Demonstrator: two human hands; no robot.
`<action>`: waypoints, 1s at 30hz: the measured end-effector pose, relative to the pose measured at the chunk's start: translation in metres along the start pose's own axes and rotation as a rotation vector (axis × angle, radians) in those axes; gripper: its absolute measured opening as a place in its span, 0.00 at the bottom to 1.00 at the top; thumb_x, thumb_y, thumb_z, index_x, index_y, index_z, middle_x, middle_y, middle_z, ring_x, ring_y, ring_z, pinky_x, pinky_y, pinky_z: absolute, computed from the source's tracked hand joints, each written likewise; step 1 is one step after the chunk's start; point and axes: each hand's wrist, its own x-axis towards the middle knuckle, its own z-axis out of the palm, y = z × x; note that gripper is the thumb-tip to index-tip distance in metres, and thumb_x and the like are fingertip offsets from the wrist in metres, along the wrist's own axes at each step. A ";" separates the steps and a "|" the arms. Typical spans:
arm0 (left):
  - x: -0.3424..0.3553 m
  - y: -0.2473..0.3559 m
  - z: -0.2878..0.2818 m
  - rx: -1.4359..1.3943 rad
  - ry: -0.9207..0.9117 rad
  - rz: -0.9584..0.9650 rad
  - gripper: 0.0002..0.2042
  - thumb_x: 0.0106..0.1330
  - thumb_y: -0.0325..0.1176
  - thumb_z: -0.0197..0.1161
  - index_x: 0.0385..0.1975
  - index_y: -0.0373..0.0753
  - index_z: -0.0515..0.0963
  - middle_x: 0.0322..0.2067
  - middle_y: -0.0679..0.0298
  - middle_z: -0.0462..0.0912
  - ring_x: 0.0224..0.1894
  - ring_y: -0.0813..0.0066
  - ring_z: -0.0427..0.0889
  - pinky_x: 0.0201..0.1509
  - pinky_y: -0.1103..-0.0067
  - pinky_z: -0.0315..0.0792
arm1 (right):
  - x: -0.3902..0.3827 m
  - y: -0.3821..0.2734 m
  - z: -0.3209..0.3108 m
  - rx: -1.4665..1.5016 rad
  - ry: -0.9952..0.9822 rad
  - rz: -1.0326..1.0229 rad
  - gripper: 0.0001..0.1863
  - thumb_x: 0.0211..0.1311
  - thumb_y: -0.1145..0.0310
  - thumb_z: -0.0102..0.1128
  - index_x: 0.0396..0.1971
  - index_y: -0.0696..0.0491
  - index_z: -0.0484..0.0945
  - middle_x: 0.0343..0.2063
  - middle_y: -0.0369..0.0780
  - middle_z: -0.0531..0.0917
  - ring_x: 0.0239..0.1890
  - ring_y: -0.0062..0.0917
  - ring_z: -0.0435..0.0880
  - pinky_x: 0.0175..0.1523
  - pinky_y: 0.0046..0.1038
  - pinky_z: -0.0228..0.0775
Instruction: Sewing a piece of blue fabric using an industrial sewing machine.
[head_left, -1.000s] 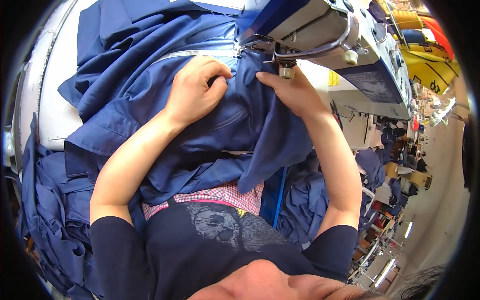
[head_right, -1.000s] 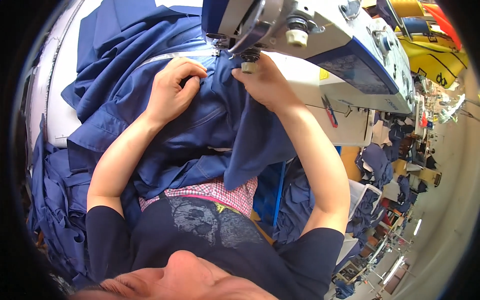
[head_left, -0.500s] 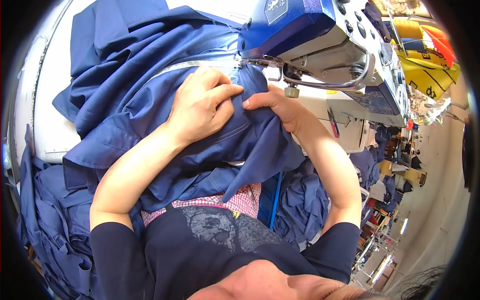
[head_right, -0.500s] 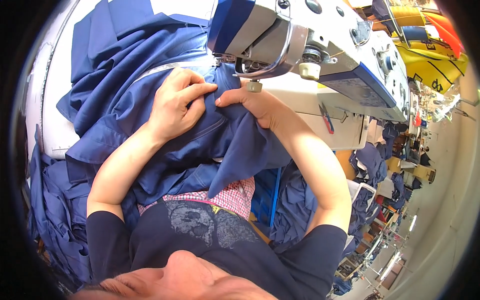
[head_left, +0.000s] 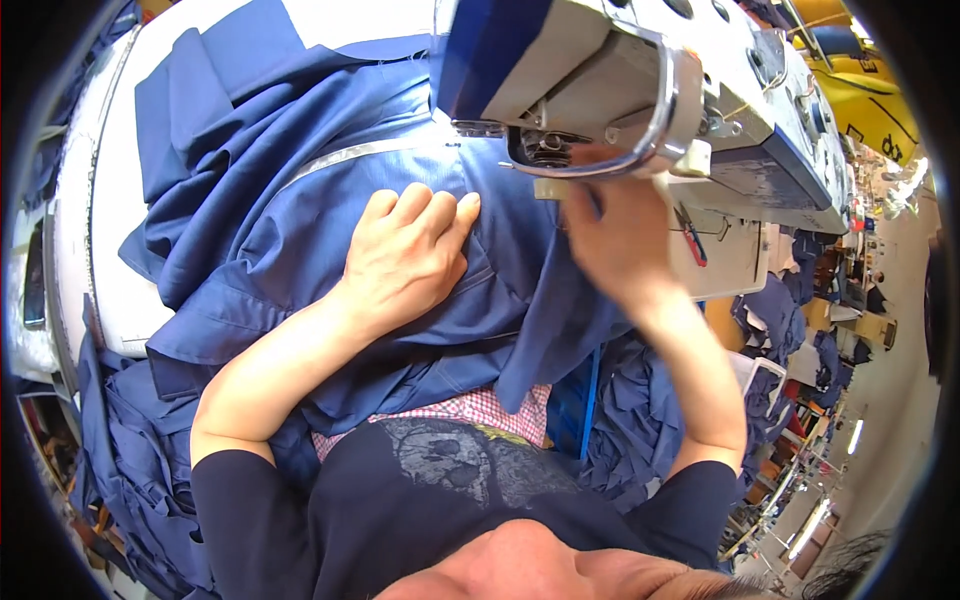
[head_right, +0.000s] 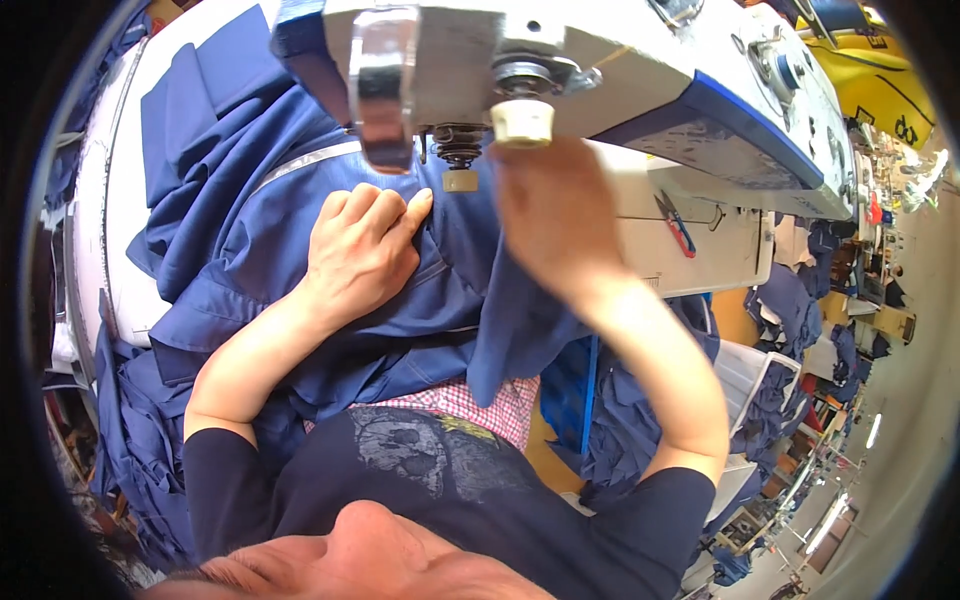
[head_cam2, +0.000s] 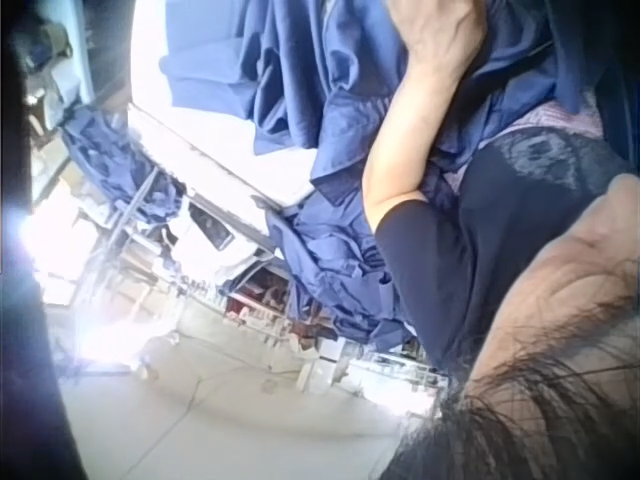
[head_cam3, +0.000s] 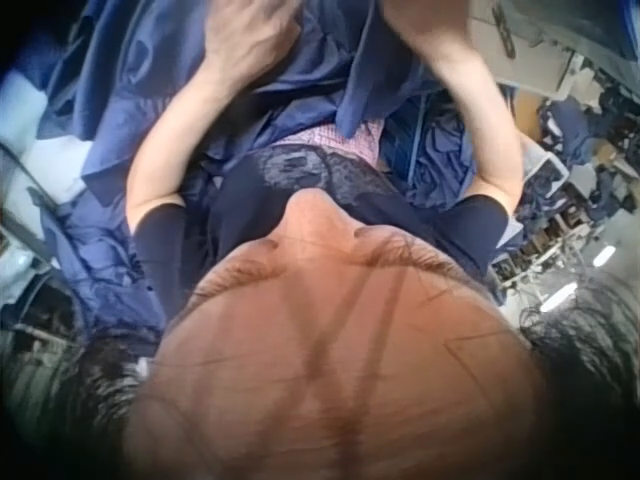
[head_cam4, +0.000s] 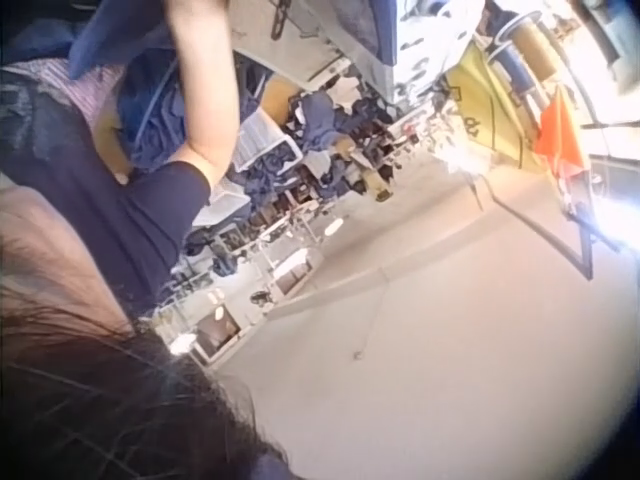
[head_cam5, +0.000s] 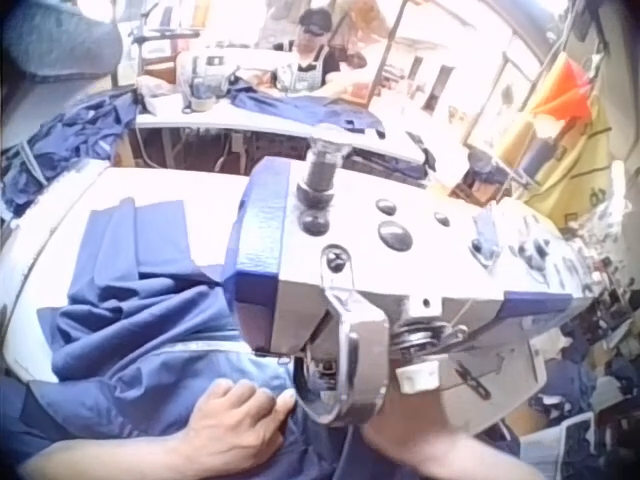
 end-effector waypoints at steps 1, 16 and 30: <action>-0.001 0.000 0.000 0.007 -0.012 0.008 0.23 0.43 0.27 0.66 0.46 0.39 0.83 0.30 0.68 0.71 0.36 0.70 0.73 0.39 0.72 0.64 | -0.008 -0.012 0.015 0.188 0.093 -0.139 0.12 0.66 0.70 0.58 0.47 0.53 0.80 0.39 0.48 0.83 0.42 0.48 0.82 0.49 0.46 0.74; 0.001 -0.009 -0.009 -0.001 -0.130 -0.179 0.31 0.58 0.38 0.69 0.63 0.36 0.72 0.61 0.50 0.73 0.66 0.52 0.70 0.70 0.60 0.61 | -0.026 -0.007 0.088 0.263 0.030 -0.116 0.18 0.72 0.63 0.55 0.56 0.56 0.75 0.51 0.54 0.80 0.53 0.52 0.79 0.57 0.47 0.72; -0.006 -0.019 -0.016 0.105 -0.350 -0.180 0.42 0.65 0.53 0.65 0.74 0.36 0.58 0.73 0.46 0.61 0.77 0.52 0.57 0.79 0.55 0.47 | -0.028 0.000 0.086 0.208 -0.011 -0.129 0.30 0.73 0.59 0.55 0.70 0.56 0.65 0.65 0.53 0.71 0.66 0.52 0.70 0.71 0.47 0.61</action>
